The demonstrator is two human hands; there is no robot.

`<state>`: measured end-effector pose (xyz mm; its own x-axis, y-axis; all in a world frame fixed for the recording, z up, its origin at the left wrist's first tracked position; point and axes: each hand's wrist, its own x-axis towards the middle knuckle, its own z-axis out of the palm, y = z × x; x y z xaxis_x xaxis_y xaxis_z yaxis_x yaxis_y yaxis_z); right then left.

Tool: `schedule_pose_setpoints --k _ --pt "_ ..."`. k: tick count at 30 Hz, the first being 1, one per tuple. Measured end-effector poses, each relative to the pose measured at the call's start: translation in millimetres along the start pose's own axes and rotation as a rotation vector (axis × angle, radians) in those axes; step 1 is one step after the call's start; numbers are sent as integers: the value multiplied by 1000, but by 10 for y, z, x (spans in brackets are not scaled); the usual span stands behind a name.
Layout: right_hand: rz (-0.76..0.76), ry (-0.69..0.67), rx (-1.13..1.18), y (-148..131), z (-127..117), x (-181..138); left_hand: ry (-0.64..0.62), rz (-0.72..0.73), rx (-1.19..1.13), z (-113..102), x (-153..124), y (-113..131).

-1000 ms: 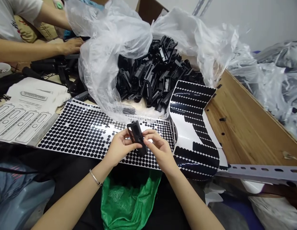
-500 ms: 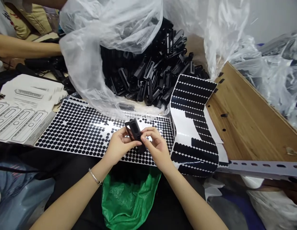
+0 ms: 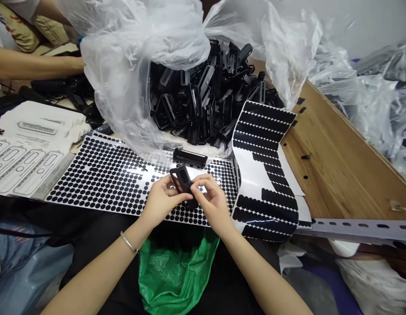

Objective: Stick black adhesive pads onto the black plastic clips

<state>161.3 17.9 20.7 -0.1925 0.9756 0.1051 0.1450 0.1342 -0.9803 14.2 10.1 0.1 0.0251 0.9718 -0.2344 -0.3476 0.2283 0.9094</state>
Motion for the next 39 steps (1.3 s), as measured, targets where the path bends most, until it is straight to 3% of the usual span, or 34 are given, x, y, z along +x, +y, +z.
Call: schedule_pose_setpoints --k 9,20,22,26,30,32,36,39 --pt "18 41 20 32 26 -25 36 -23 -2 15 -20 16" --pt "100 120 140 30 -26 -8 -28 -34 32 -27 -23 49" --pt "149 64 211 17 -64 16 -75 -72 52 -43 -32 71" --pt "218 -176 264 25 -42 16 -134 -109 54 -62 -44 100" --pt "157 -79 123 50 56 -30 -118 -121 7 -72 -26 119" --pt "120 -102 35 35 33 -34 -144 -114 -15 -81 -24 132" --pt "-18 -238 -183 -4 -217 63 -253 -144 25 -108 -45 153" --pt "-197 -91 -466 84 -422 240 -366 -192 75 -128 -67 162"
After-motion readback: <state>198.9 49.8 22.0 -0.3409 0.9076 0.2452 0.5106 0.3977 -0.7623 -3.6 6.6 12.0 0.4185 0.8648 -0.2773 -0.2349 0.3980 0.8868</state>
